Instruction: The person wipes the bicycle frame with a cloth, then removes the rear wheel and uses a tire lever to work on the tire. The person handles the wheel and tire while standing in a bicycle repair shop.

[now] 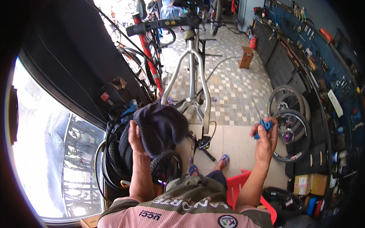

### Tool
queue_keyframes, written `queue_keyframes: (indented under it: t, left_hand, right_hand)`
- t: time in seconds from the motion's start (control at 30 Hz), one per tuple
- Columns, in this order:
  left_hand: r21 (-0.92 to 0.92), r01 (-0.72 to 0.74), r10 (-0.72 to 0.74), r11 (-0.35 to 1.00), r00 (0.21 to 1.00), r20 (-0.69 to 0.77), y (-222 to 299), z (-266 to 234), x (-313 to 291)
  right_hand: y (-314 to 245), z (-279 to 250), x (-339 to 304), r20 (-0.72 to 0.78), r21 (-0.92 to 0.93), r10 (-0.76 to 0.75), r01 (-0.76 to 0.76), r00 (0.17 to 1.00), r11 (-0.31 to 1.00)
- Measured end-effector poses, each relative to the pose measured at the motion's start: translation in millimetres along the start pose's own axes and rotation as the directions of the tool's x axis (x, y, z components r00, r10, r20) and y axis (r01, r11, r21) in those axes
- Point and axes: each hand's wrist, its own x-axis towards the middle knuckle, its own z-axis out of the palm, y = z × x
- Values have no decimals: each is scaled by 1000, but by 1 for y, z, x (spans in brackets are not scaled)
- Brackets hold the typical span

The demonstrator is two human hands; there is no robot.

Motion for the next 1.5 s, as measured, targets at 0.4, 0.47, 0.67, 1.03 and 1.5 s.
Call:
queue_keyframes:
  t: [0.4, 0.47, 0.67, 1.03, 1.5]
  left_hand:
    - [-157, 168, -206, 973, 941, -269, -70, -25, -79]
    - [-117, 155, -188, 981, 910, -371, -88, -36, -78]
    - [-292, 167, -248, 942, 931, -268, -110, -9, -47]
    - [905, 3, -207, 426, 974, 94, -117, 53, 18]
    - [728, -298, 165, 617, 954, 251, -139, 66, 34]
  right_hand:
    - [69, 25, -37, -63, -17, 164, -166, 984, 986]
    - [81, 38, -43, -39, -134, 157, -161, 987, 978]
    - [114, 79, -56, 53, -147, 97, -88, 994, 985]
    - [138, 102, -67, 55, -147, -16, 24, 998, 989]
    - [139, 102, -70, 55, -187, -40, 49, 998, 981]
